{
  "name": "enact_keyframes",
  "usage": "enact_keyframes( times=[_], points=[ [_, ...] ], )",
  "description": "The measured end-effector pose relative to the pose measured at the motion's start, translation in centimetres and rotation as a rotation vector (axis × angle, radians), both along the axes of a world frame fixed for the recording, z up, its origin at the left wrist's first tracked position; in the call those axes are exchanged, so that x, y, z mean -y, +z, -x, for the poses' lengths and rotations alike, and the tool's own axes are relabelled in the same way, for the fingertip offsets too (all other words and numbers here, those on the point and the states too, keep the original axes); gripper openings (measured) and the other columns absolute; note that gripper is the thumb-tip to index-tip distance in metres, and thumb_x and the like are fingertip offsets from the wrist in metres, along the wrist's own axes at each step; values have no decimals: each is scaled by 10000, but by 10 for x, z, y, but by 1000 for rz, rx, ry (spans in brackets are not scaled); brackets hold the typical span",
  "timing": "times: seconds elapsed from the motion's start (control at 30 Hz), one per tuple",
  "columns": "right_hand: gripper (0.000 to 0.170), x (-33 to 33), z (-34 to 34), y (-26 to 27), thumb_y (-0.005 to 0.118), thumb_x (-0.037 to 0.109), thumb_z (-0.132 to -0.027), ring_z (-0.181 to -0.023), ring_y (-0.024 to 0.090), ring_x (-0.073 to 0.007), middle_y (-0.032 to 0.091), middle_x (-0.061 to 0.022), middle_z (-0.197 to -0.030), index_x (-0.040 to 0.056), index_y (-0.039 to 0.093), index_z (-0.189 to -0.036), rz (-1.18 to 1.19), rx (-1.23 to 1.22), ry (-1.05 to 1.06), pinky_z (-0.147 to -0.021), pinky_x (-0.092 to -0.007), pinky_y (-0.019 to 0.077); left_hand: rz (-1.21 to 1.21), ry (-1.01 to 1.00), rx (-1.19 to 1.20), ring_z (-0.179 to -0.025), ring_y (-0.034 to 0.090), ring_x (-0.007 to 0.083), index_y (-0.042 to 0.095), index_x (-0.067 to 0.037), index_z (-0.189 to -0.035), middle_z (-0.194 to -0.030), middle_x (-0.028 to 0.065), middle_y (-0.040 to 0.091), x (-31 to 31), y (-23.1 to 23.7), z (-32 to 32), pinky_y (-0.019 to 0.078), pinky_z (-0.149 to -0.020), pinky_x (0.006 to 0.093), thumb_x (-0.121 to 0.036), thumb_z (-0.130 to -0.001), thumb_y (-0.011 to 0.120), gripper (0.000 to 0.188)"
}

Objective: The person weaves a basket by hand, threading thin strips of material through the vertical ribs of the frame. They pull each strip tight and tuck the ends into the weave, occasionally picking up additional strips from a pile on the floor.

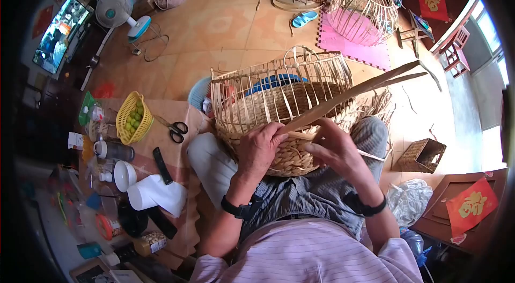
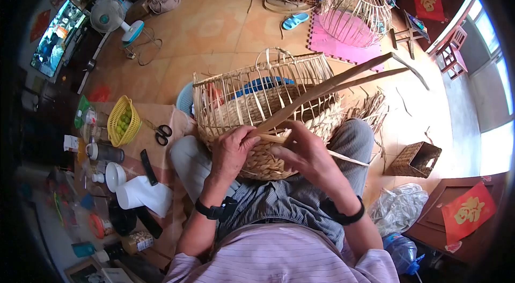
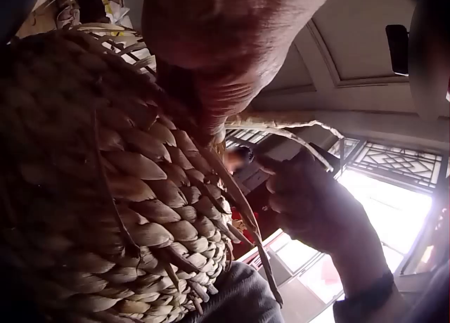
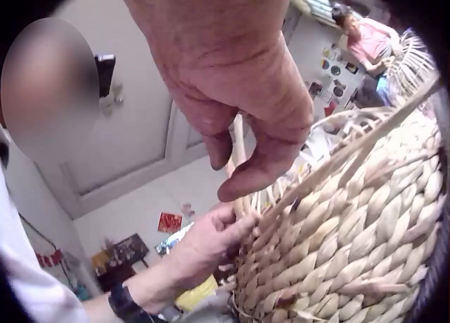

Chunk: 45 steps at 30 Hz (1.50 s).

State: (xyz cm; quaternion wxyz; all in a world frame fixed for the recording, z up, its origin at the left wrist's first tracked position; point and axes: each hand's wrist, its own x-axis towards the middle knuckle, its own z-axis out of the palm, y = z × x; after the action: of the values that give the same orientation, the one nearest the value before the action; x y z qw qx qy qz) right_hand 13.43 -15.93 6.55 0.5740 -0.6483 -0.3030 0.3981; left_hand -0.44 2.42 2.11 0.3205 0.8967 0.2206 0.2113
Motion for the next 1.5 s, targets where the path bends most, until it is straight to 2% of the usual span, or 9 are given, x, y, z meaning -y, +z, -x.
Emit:
enact_keyframes(
  times=[0.33,0.63,0.7,0.83,0.93,1.03,1.17,1.3,1.5],
  points=[
    [242,-111,-69,-2,730,248,-1055,-737,680,-94,701,-19,-843,17,665,-1091,-145,17,-39,-644,-259,543,-176,49,-72,-886,743,395,455,-146,-1587,-965,215,748,9,-8,-4,579,-767,490,-234,-950,786,723],
    [127,-138,-66,4,625,93,-1040,-650,655,-122,663,-36,-744,-3,647,-961,4,346,30,-579,-310,512,-431,168,-349,-862,692,343,365,48,-1608,-944,180,705,42,-19,-29,559,-782,467,-491,-835,852,1060],
    [112,-137,-65,3,656,43,-957,-658,551,-131,533,-63,-722,-34,602,-896,11,469,3,-587,-346,464,-427,149,-273,-888,696,336,363,61,-1598,-959,172,708,37,-11,-25,563,-798,468,-496,-829,850,1067],
    [136,-141,-67,7,720,80,-902,-653,616,-336,610,-189,-745,-32,644,-888,28,901,65,-639,-449,492,-503,132,-252,-1045,677,336,416,51,-1552,-991,194,706,36,-30,-29,557,-834,461,-485,-903,769,912],
    [119,-138,-63,-5,756,131,-907,-664,678,-341,672,-150,-759,34,705,-952,14,1401,138,-610,-457,514,-459,132,-263,-980,692,340,517,50,-1461,-979,202,702,34,-30,-33,556,-789,465,-401,-959,719,705],
    [217,-135,-58,-23,752,107,-887,-719,651,-406,686,-186,-852,47,665,-1076,-372,1578,-49,-625,-491,486,-499,133,-243,-889,694,340,598,48,-1348,-970,210,695,27,-42,-34,555,-743,451,-298,-1000,658,494],
    [288,-144,-55,-31,650,-24,-906,-719,663,-404,702,-200,-906,61,617,-1180,71,1384,2,-637,-514,514,-335,145,12,-782,728,388,640,-21,-1247,-868,222,722,18,-60,-29,558,-662,491,-232,-1022,624,309],
    [244,-135,-39,-14,659,-28,-922,-786,681,-474,704,-231,-879,40,618,-1152,17,1095,-96,-643,-529,507,-151,144,-48,-708,721,412,648,-52,-1118,-737,214,701,14,-18,-24,554,-637,519,-241,-1068,591,204],
    [333,-107,-37,-23,758,-13,-935,-773,744,-207,784,-157,-935,10,656,-1251,-41,592,-227,-657,-359,561,-151,198,-47,-643,712,417,655,-66,-991,-666,211,683,14,-18,-30,555,-619,516,-274,-1049,637,217]
  ],
)
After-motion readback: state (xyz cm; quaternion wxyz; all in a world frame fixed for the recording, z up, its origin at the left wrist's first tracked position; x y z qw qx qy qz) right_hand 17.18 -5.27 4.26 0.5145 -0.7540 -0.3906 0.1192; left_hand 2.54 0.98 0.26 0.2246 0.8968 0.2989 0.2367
